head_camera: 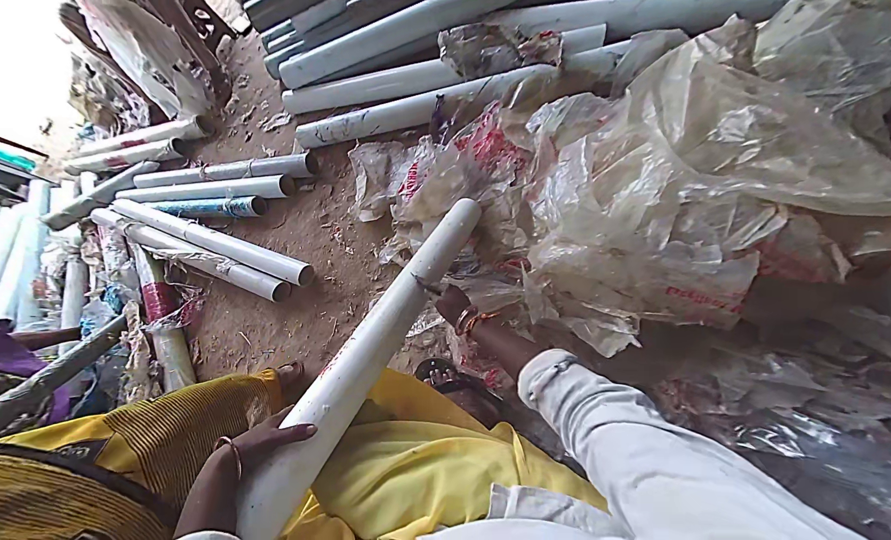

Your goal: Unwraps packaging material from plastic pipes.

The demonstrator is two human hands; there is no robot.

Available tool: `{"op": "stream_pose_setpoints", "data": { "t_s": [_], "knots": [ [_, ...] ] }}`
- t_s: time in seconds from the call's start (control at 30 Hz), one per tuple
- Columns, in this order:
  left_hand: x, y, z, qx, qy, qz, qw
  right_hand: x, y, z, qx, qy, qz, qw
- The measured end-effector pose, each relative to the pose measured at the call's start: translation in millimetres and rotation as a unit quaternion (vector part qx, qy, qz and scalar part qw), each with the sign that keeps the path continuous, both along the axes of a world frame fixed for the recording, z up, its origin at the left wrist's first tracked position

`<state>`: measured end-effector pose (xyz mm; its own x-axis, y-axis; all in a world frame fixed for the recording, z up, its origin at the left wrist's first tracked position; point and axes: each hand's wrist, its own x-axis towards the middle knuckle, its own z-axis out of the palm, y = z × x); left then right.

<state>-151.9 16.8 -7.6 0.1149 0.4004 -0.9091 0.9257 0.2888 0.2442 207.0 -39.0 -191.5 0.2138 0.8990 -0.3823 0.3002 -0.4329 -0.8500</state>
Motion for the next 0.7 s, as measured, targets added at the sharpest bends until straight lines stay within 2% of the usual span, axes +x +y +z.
{"op": "stream_pose_setpoints", "data": {
  "t_s": [0.07,0.13,0.17,0.23,0.3,0.37,0.43,0.47,0.53,0.6,0.67,0.7],
  "knots": [
    [4.6,-0.3,4.0,0.005,0.009,0.007,1.0,-14.4,-6.4,11.7,0.008,0.004,0.061,0.998],
    [30.9,-13.2,21.7,0.02,0.026,0.031,0.999,-36.4,-19.1,20.4,0.04,-0.003,0.133,0.99],
    [32.2,-13.5,22.9,0.018,0.024,0.028,0.999,-37.2,-21.2,18.8,0.042,-0.003,0.127,0.991],
    [24.0,-9.1,20.7,-0.002,0.001,0.012,1.0,-15.4,-11.4,0.8,0.02,0.007,0.045,0.999],
    [25.9,-9.5,18.1,0.016,0.036,0.009,0.999,1.2,-0.9,-10.0,0.007,0.007,-0.004,1.0],
    [33.5,-11.4,21.1,0.026,0.082,0.032,0.996,-13.1,-12.2,8.7,0.007,0.005,0.05,0.999],
    [10.8,4.0,7.5,0.001,0.044,0.017,0.999,-35.9,-25.9,22.2,0.036,0.002,0.123,0.992],
    [11.4,2.8,8.6,0.001,0.035,0.019,0.999,-39.7,-28.2,17.8,0.045,0.007,0.118,0.992],
    [17.5,-4.7,12.8,0.013,0.046,0.029,0.998,-22.6,-19.7,-0.6,-0.002,0.006,0.052,0.999],
    [3.7,-1.2,5.8,0.015,0.035,0.033,0.999,-8.2,-7.1,-17.6,-0.02,-0.013,0.011,1.0],
    [6.2,0.8,6.8,0.016,0.046,0.004,0.999,-24.6,-16.7,1.9,0.025,-0.01,0.059,0.998],
    [24.4,-7.7,15.9,0.024,0.077,-0.011,0.997,-37.8,-24.7,10.9,0.058,-0.007,0.093,0.994]
  ]
}}
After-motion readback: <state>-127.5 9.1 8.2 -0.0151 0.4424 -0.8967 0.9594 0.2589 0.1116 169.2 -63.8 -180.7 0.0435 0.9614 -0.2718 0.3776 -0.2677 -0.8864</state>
